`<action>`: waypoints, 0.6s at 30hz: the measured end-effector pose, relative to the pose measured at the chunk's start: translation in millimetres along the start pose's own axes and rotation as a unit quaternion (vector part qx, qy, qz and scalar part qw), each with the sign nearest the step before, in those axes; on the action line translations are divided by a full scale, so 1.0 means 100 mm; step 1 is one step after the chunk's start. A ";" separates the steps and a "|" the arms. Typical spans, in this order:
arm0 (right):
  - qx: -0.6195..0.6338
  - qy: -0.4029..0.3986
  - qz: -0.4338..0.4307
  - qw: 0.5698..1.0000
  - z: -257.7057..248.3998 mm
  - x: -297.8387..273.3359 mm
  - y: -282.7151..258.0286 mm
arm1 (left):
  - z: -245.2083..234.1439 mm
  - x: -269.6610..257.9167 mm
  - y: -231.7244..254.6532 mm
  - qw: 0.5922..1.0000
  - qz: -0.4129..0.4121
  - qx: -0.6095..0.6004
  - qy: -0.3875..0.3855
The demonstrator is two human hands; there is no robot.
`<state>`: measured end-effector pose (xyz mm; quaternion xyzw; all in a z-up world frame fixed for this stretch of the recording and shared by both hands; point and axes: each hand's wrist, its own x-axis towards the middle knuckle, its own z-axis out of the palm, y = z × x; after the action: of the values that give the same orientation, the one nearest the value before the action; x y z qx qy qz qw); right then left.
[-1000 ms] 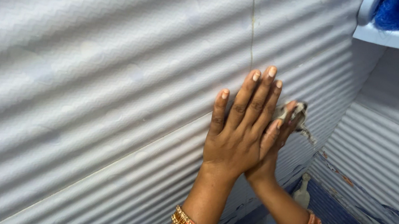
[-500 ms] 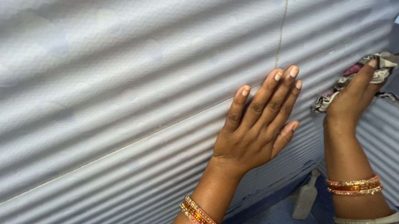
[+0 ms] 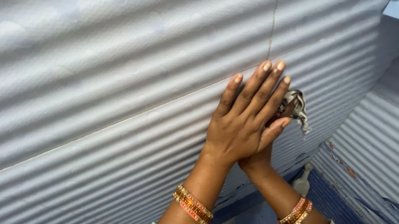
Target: The person wipes white corrugated wall tiles with a cloth, moving it across the surface in circular and side-to-side motions.
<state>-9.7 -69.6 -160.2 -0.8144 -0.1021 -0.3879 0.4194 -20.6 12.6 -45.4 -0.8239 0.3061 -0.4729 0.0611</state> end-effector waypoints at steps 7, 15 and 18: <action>-0.104 0.108 -0.051 0.987 -0.29 0.30 0.22 | -0.29 -0.37 -0.31 0.993 -0.082 -0.075 -0.033; 0.019 0.161 0.022 0.987 -0.29 0.53 0.25 | -0.63 -0.84 -1.02 0.964 -0.208 0.138 0.088; 0.012 0.159 -0.004 0.987 -0.08 0.42 0.10 | -0.53 -0.88 -1.02 0.956 -0.203 0.189 0.099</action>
<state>19.1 -89.0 -133.3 -0.7370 -0.0422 -0.5128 0.4383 -50.5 153.6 -41.9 -0.7910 0.0424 -0.6040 0.0876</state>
